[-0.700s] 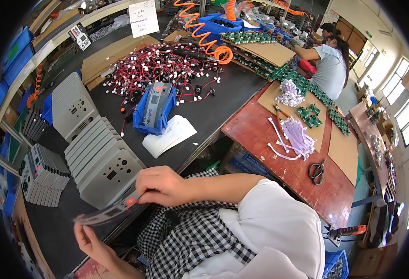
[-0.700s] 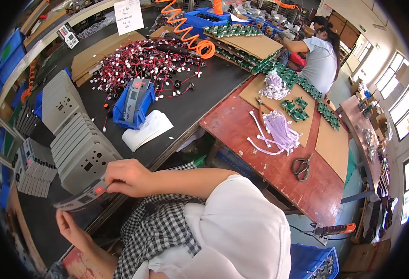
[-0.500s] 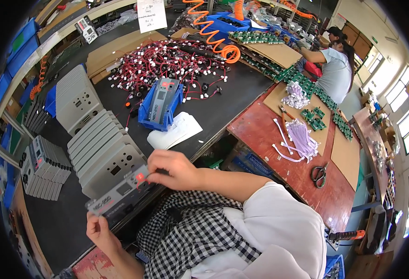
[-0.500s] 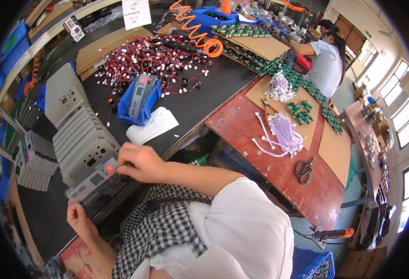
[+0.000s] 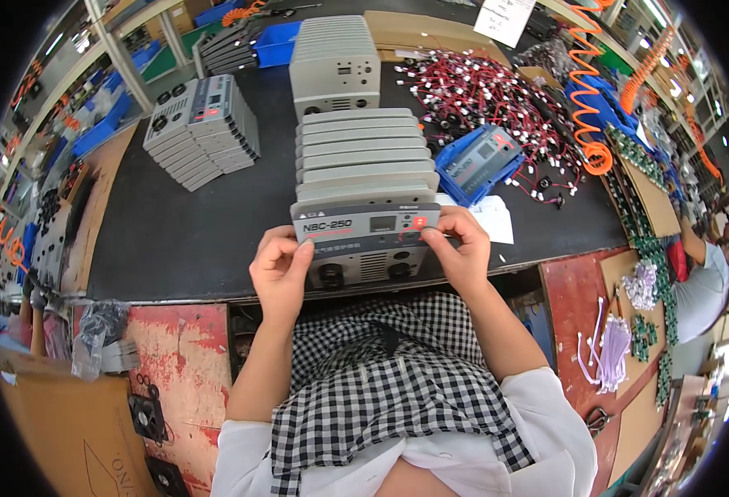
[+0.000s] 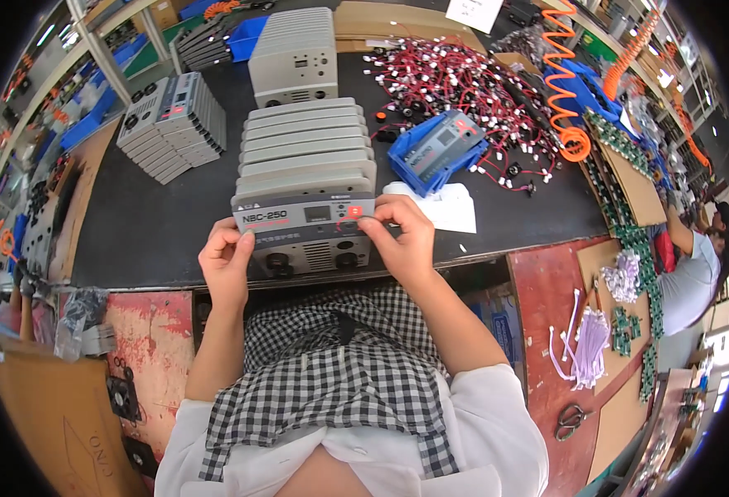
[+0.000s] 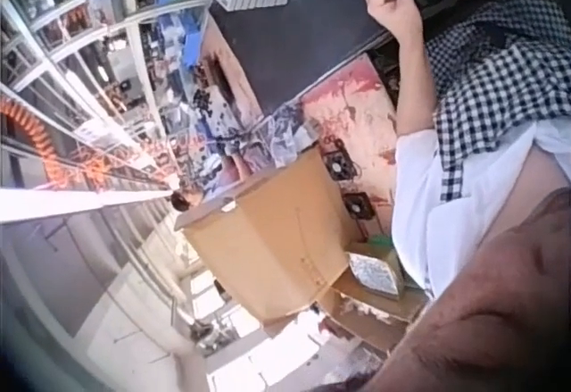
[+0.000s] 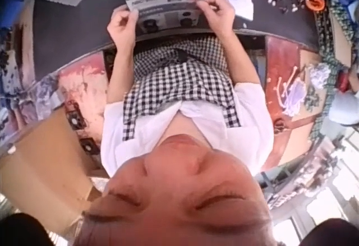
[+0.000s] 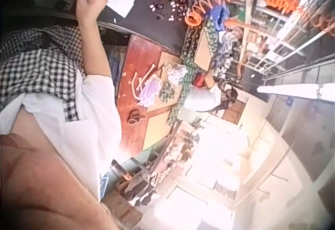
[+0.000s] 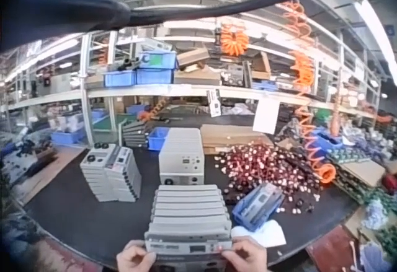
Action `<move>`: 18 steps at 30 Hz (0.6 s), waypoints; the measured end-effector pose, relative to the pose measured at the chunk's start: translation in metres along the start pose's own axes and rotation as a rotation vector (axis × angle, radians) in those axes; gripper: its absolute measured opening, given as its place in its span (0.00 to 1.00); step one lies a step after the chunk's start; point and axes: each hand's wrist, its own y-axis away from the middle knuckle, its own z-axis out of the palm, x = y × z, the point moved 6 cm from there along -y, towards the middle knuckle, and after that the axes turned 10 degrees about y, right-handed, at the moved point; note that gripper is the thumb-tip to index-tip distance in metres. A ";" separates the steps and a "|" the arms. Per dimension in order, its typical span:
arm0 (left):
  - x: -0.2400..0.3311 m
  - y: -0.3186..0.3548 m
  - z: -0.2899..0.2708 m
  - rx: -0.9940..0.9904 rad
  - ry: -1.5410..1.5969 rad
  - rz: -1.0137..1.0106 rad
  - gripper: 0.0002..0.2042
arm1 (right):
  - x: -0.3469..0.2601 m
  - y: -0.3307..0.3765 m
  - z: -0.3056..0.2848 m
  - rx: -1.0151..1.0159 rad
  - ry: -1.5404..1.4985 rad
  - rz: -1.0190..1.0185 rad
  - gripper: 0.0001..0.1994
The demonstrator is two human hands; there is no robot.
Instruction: Applying faceplates and labels to welding machine units in an assembly workshop.
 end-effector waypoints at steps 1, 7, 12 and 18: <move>0.001 -0.001 0.001 0.004 0.009 0.005 0.06 | 0.001 -0.001 0.000 0.010 -0.021 0.036 0.06; -0.004 -0.005 -0.003 0.033 -0.003 -0.011 0.07 | 0.003 -0.006 0.003 0.001 -0.051 0.082 0.05; -0.003 -0.006 -0.002 0.039 -0.025 -0.016 0.08 | 0.001 -0.006 0.003 0.003 -0.073 0.095 0.05; -0.002 -0.008 0.001 0.030 -0.054 0.035 0.08 | 0.004 -0.006 0.001 0.024 -0.104 0.099 0.05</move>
